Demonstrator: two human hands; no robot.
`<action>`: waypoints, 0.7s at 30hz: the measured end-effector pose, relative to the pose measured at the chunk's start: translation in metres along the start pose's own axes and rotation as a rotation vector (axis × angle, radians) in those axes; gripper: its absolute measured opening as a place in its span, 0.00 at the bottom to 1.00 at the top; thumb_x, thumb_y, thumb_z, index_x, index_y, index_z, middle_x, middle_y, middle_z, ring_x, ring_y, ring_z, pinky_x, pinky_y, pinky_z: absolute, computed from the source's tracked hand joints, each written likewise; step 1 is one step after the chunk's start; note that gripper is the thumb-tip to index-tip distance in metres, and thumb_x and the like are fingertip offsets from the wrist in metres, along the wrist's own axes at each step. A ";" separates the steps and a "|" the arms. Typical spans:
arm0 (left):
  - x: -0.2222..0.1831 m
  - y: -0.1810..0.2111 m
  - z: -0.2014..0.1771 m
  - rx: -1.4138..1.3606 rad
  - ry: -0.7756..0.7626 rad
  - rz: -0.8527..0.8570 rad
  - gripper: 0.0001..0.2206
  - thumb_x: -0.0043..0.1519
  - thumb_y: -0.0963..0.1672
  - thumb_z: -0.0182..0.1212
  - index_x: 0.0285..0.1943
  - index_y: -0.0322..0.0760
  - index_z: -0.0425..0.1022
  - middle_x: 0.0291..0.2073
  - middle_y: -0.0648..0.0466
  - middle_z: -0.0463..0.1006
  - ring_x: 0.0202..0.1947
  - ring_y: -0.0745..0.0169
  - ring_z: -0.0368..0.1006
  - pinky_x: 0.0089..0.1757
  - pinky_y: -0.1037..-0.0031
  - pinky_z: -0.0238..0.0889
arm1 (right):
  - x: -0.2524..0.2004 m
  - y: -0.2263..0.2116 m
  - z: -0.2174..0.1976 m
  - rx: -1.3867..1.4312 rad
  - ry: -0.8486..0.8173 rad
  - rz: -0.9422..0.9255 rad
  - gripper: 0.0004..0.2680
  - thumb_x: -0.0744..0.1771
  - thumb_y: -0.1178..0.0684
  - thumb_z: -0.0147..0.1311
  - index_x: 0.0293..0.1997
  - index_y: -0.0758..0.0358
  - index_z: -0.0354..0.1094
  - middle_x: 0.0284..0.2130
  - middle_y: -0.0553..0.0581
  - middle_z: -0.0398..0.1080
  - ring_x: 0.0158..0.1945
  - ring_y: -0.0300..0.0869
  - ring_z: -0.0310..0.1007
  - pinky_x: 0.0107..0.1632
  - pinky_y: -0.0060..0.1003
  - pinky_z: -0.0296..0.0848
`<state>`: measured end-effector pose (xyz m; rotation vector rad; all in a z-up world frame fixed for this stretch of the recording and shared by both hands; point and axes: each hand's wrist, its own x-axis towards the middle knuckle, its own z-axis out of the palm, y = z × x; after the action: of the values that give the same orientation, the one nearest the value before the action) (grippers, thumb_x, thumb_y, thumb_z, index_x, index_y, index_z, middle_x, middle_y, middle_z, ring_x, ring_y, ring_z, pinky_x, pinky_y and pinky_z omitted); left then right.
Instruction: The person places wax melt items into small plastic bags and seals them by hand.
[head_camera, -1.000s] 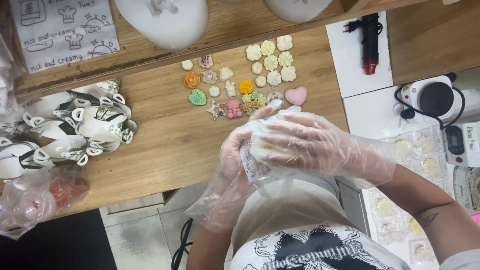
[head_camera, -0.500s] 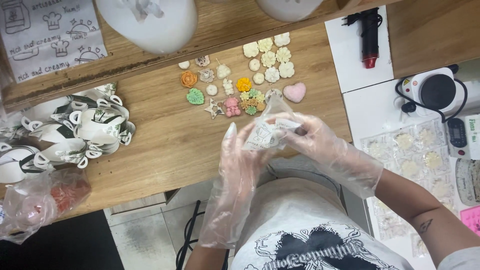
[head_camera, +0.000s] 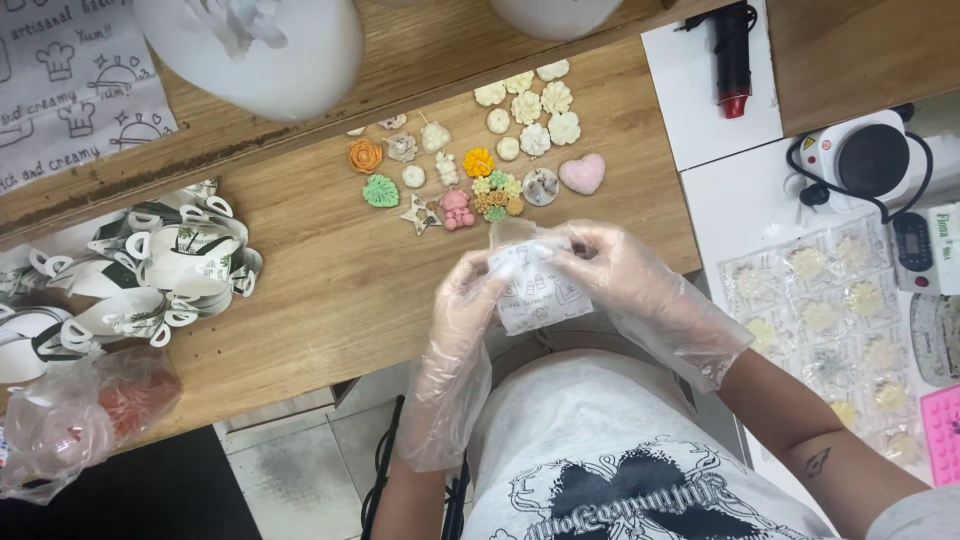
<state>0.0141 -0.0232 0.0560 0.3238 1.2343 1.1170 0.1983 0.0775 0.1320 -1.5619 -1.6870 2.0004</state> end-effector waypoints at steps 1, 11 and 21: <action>0.003 -0.002 -0.001 0.000 0.000 -0.001 0.14 0.62 0.39 0.63 0.57 0.29 0.74 0.46 0.50 0.79 0.44 0.64 0.77 0.43 0.71 0.72 | 0.000 -0.001 0.001 0.000 0.000 0.001 0.16 0.66 0.45 0.55 0.57 0.62 0.73 0.43 0.55 0.79 0.47 0.34 0.77 0.51 0.30 0.75; 0.020 -0.010 -0.002 0.086 0.033 0.240 0.14 0.65 0.38 0.60 0.59 0.25 0.75 0.48 0.49 0.81 0.47 0.67 0.77 0.48 0.76 0.72 | 0.000 -0.011 -0.004 0.222 0.126 -0.027 0.12 0.68 0.52 0.56 0.52 0.69 0.77 0.38 0.57 0.78 0.41 0.36 0.74 0.44 0.31 0.73; 0.002 0.038 0.009 0.006 -0.055 0.271 0.17 0.62 0.36 0.52 0.61 0.31 0.74 0.54 0.54 0.80 0.48 0.73 0.75 0.45 0.81 0.69 | 0.036 0.031 -0.016 0.374 0.096 -0.279 0.05 0.67 0.60 0.57 0.45 0.67 0.76 0.43 0.56 0.79 0.47 0.36 0.77 0.54 0.31 0.76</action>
<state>0.0032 -0.0006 0.0861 0.5351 1.1685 1.3261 0.2090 0.0990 0.0881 -1.2029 -1.3144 1.9223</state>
